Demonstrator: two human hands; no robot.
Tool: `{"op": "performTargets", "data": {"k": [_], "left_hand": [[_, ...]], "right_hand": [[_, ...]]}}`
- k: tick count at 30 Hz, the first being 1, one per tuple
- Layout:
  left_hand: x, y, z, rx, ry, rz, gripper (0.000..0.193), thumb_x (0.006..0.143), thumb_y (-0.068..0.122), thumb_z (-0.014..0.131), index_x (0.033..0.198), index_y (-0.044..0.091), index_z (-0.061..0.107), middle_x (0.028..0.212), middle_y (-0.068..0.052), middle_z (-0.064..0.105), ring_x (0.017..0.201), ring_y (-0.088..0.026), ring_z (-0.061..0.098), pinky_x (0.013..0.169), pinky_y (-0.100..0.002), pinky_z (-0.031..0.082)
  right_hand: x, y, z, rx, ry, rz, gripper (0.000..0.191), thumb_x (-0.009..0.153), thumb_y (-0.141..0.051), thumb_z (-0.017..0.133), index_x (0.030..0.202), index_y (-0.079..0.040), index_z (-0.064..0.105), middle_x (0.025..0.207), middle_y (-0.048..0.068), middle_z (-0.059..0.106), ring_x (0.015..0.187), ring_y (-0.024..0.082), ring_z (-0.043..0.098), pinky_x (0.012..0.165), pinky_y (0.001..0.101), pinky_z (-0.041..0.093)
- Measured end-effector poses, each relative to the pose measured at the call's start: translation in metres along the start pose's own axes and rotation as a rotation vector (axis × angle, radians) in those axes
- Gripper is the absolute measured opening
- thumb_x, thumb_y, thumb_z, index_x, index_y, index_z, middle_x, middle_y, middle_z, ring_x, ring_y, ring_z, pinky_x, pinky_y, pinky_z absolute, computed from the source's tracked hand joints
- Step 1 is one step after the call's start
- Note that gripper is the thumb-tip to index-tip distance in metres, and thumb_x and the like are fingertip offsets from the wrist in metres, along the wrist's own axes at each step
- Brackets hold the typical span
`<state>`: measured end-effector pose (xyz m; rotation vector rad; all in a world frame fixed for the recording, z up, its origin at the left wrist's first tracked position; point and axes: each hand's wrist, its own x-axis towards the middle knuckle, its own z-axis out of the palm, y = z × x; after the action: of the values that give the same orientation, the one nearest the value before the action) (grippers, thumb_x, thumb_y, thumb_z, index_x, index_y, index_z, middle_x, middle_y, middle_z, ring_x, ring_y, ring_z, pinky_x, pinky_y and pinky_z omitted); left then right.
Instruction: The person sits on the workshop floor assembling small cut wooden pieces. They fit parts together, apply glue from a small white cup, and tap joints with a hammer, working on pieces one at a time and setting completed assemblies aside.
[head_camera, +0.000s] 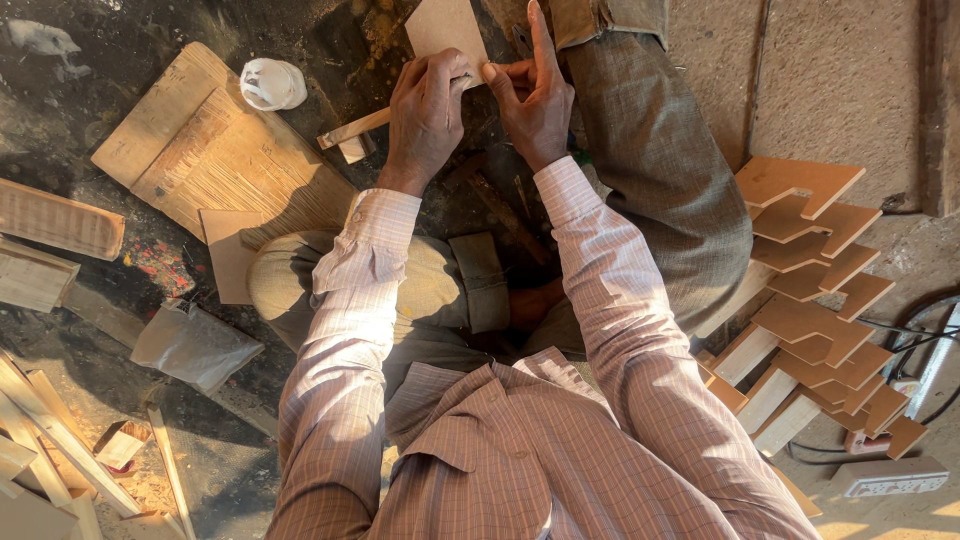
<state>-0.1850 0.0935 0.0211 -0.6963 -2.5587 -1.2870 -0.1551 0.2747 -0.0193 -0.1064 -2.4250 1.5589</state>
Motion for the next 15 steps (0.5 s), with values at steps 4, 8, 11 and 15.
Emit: {"op": "performTargets", "data": {"k": [4,8,11,15], "left_hand": [[0.0012,0.0041,-0.0024,0.056,-0.009,0.044,0.029,0.099,-0.004,0.070,0.123,0.007,0.057,0.112,-0.013,0.070,0.106,-0.031,0.067,0.090,-0.043,0.056],[0.0038,0.0065,-0.0033,0.074,-0.024,0.069,0.024,0.098,-0.004,0.071,0.117,0.006,0.061,0.106,-0.012,0.069,0.101,-0.030,0.065,0.087,-0.043,0.054],[0.0052,0.0054,-0.0035,0.073,-0.028,0.115,0.021,0.097,-0.003,0.072,0.113,0.006,0.063,0.107,-0.009,0.070,0.103,-0.027,0.065,0.087,-0.042,0.053],[0.0041,0.0022,-0.0034,0.069,-0.019,0.174,0.017,0.098,-0.001,0.074,0.112,0.005,0.065,0.108,-0.007,0.071,0.105,-0.026,0.065,0.089,-0.042,0.052]], "right_hand": [[-0.0003,-0.0002,-0.0010,0.004,-0.002,-0.029,0.082,0.107,-0.034,0.081,0.166,-0.017,0.027,0.097,0.005,0.082,0.089,0.013,0.082,0.081,0.0305,0.068],[0.0003,0.0005,-0.0018,-0.005,-0.004,0.013,0.083,0.105,-0.035,0.082,0.165,-0.017,0.028,0.092,0.004,0.082,0.085,0.012,0.081,0.078,0.0303,0.068],[0.0009,0.0004,-0.0017,-0.008,0.002,0.008,0.082,0.105,-0.035,0.082,0.165,-0.017,0.029,0.092,0.004,0.082,0.085,0.012,0.081,0.078,0.0301,0.068],[0.0006,-0.0017,-0.0018,-0.024,0.005,0.001,0.082,0.105,-0.035,0.083,0.165,-0.018,0.029,0.092,0.004,0.082,0.085,0.013,0.081,0.078,0.0303,0.068]]}}
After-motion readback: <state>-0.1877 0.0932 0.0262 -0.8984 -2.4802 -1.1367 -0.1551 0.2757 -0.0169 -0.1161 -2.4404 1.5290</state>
